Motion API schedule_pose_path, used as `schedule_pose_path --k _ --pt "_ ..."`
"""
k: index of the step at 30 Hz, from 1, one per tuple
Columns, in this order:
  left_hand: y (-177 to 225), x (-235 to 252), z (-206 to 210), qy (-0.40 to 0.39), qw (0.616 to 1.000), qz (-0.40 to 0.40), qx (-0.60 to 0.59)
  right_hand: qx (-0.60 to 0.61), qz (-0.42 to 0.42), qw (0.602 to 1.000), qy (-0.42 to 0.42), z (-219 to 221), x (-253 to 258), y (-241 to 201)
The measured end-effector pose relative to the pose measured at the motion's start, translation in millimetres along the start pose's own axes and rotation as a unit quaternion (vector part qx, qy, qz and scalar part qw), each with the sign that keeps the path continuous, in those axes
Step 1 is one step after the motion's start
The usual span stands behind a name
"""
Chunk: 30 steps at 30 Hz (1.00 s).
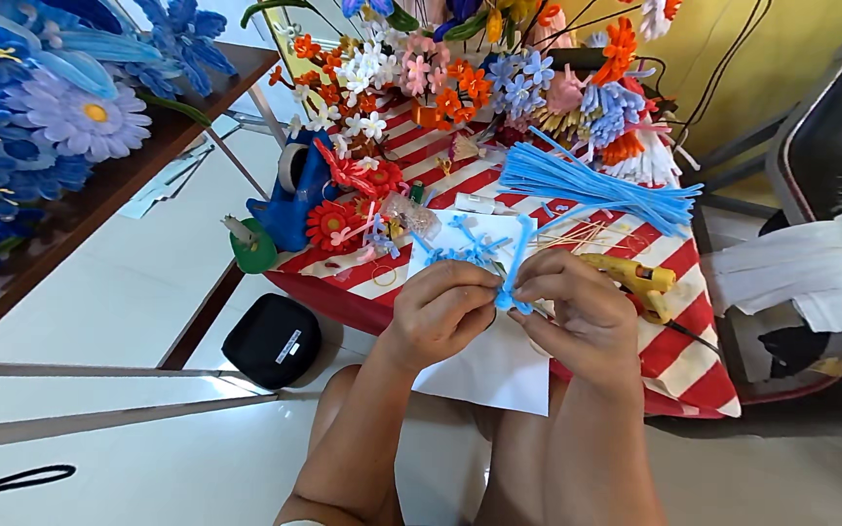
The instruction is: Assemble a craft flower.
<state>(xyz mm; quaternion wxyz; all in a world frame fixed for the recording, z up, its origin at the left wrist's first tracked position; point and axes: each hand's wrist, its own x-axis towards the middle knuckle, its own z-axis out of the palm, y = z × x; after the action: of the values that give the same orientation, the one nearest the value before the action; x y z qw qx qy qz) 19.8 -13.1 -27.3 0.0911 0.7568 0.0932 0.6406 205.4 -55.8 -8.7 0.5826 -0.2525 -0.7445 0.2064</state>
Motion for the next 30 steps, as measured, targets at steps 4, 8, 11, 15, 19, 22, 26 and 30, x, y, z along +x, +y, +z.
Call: schedule_pose_path --k 4,8,11,15,19,22,26,30 --pt "1.7 -1.4 0.5 0.005 1.0 -0.013 -0.001 0.001 -0.002 1.0 0.002 0.8 -0.2 0.1" --pt "2.1 -1.8 0.8 0.011 1.0 -0.014 -0.005 0.001 -0.002 1.0 0.005 1.2 -0.1 -0.4" --pt "1.7 -2.0 0.3 0.014 1.0 -0.013 -0.005 0.002 -0.001 1.0 0.006 1.7 0.2 -0.6" --pt "1.8 -1.8 -0.4 0.015 1.0 -0.012 -0.003 0.006 -0.001 1.0 0.004 1.5 0.5 -0.5" --pt "1.4 -2.2 -0.4 0.016 1.0 -0.009 -0.003 0.009 0.001 1.0 0.005 1.4 0.4 -0.6" --pt "1.5 -2.4 -0.4 0.018 1.0 -0.008 -0.003 0.01 0.001 1.0 0.005 1.5 0.6 -0.8" --pt "1.3 -2.8 0.1 0.02 1.0 -0.008 -0.007 0.014 0.003 1.0 0.006 1.7 0.5 -0.1" --pt "1.3 -2.3 1.0 0.015 1.0 -0.002 -0.013 0.019 0.004 1.0 0.009 1.9 0.1 -0.2"
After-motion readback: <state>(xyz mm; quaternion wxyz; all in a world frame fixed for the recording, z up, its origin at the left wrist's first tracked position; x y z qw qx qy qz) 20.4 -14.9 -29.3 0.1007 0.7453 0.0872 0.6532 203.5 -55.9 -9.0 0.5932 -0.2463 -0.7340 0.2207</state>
